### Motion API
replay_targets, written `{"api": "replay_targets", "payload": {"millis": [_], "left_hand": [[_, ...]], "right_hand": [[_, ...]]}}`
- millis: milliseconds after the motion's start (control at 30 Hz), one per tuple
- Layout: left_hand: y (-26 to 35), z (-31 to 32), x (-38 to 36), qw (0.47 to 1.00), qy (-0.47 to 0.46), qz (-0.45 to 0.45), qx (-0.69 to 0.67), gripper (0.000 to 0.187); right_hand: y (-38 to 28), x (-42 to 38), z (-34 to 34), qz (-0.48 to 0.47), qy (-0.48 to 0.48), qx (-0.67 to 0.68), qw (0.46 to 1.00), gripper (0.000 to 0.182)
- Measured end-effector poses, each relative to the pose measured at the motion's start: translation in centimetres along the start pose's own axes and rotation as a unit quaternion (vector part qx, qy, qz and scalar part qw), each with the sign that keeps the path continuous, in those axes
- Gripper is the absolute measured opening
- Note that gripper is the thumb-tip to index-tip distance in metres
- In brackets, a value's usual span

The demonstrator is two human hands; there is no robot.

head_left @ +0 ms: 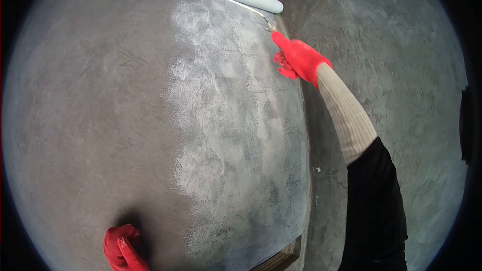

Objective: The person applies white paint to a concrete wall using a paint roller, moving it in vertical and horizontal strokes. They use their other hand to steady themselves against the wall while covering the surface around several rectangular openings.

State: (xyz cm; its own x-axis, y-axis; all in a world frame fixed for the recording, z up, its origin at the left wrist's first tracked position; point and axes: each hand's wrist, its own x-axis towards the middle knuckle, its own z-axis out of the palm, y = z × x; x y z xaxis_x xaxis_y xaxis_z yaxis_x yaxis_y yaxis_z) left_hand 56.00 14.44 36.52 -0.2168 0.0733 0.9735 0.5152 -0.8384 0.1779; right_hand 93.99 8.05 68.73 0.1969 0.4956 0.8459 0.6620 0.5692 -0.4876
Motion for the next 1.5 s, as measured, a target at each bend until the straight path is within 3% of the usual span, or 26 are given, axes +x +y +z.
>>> {"api": "replay_targets", "payload": {"millis": [100,167,233,267,400,533,600,833,900,1000,1067,1133,1200,1267,1300,1367,1400,1433,1467,1500], "left_hand": [[-0.1,0.2,-0.2,1.000,0.000,-0.001,-0.015,0.037],[-0.1,-0.1,-0.2,1.000,0.001,-0.004,-0.015,0.036],[-0.2,-1.1,-0.1,0.996,-0.066,-0.006,-0.068,0.029],[1.3,-1.6,1.1,0.993,-0.113,0.018,-0.026,0.028],[1.7,-1.9,1.7,0.988,-0.138,0.062,0.016,0.026],[1.3,-1.9,1.4,0.987,-0.145,0.068,0.019,0.023],[0.4,-0.8,0.7,0.991,-0.062,0.099,0.060,0.032],[1.1,0.1,0.5,0.998,-0.024,0.045,-0.043,0.019],[3.0,0.7,0.5,0.990,-0.090,0.072,-0.086,0.016],[7.7,3.7,0.4,0.954,-0.202,0.123,-0.182,0.012],[11.4,6.5,0.6,0.927,-0.272,0.052,-0.252,0.014],[13.6,10.6,-0.1,0.886,-0.300,-0.063,-0.349,0.033],[15.4,14.3,-0.8,0.847,-0.347,-0.085,-0.395,0.039],[18.0,16.2,0.3,0.765,-0.434,-0.215,-0.425,0.047],[19.0,17.0,0.2,0.762,-0.436,-0.222,-0.425,0.047],[20.5,18.0,-0.2,0.687,-0.440,-0.160,-0.556,0.055],[21.5,18.0,-0.4,0.683,-0.442,-0.168,-0.557,0.055],[23.1,17.1,-0.2,0.595,-0.478,-0.217,-0.608,0.055],[24.0,16.5,-0.4,0.500,-0.508,-0.264,-0.650,0.056],[24.2,16.3,-1.2,0.493,-0.509,-0.273,-0.650,0.056]], "right_hand": [[0.5,-0.4,0.3,0.043,0.029,-0.005,0.999,0.060],[-0.4,1.2,0.5,-0.016,0.026,-0.019,0.999,0.061],[-1.9,4.7,0.6,-0.041,0.042,-0.011,0.998,0.062],[-2.7,7.0,0.1,-0.066,0.022,-0.035,0.997,0.062],[-5.3,11.0,0.3,-0.065,-0.006,-0.030,0.997,0.061],[-3.5,6.7,2.6,-0.048,0.022,0.020,0.998,0.059],[-0.8,3.4,2.8,-0.061,0.036,0.012,0.997,0.059],[7.6,-13.7,3.1,0.089,0.032,0.031,0.995,0.066],[8.9,-17.6,3.3,0.130,0.017,0.064,0.989,0.061],[9.8,-21.6,4.1,0.210,0.056,0.112,0.970,0.057],[9.6,-23.5,4.1,0.234,0.040,0.145,0.960,0.051],[8.2,-25.3,4.3,0.231,0.028,0.170,0.957,0.051],[6.8,-27.2,3.7,0.226,0.017,0.190,0.955,0.050],[5.8,-29.2,3.3,0.152,-0.027,0.234,0.960,0.047],[5.8,-30.3,3.1,0.159,-0.027,0.234,0.959,0.047],[6.3,-33.0,2.6,0.132,-0.066,0.362,0.921,0.049],[6.8,-34.4,2.4,0.160,-0.105,0.452,0.871,0.051],[7.2,-36.0,2.7,0.169,-0.102,0.451,0.871,0.051],[7.6,-37.7,3.0,0.199,-0.025,0.454,0.868,0.050],[7.8,-39.2,3.2,0.228,0.052,0.454,0.860,0.049]]}}
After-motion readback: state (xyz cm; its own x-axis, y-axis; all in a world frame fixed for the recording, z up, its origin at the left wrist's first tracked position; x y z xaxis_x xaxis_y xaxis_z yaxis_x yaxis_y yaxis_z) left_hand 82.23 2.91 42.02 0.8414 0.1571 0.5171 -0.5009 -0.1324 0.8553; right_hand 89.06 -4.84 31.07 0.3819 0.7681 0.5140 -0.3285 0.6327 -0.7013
